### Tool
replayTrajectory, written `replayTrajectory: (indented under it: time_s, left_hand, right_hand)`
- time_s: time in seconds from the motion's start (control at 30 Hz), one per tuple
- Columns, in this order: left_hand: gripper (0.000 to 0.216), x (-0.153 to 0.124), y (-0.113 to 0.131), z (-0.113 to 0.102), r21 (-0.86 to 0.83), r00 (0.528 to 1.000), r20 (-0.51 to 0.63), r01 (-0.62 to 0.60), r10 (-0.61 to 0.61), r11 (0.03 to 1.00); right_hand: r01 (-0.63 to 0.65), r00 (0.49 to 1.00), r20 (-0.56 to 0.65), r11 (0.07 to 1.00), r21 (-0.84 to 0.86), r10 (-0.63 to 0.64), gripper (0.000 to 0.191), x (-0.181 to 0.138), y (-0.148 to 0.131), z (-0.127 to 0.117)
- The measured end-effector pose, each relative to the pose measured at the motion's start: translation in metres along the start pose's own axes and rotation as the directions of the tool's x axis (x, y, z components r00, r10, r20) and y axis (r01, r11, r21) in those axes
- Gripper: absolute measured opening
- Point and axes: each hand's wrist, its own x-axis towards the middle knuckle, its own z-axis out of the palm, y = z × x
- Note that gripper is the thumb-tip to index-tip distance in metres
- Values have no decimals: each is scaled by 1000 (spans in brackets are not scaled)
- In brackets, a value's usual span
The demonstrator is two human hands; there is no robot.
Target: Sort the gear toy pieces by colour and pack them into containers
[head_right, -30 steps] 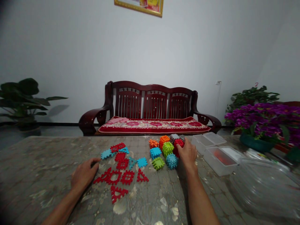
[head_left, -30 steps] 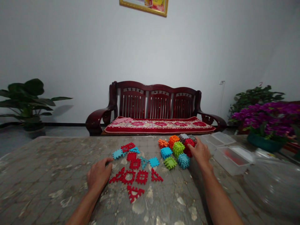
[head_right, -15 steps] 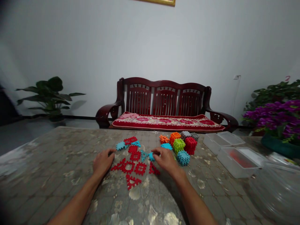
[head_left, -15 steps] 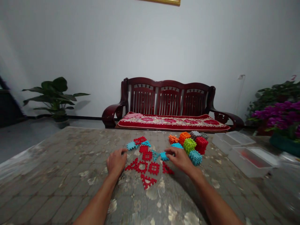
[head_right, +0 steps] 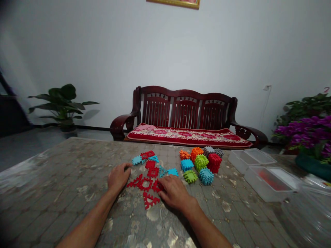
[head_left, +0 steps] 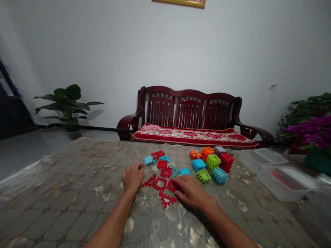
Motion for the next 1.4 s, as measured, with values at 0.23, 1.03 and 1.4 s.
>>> replayTrajectory:
  time_s: [0.23, 1.03, 1.4]
  left_hand:
    - [33, -2, 3, -4, 10, 1000, 5, 1, -1, 1000]
    - [34, 0, 1, 0, 37, 1000, -3, -5, 5, 999]
    - [38, 3, -2, -2, 45, 999, 45, -15, 13, 999]
  right_hand:
    - [-278, 937, -193, 956, 92, 291, 43, 7, 16, 13]
    - [-441, 884, -229, 889, -121, 408, 46, 4, 18, 13]
    - [-488, 695, -529, 860, 149, 487, 57, 2, 62, -33]
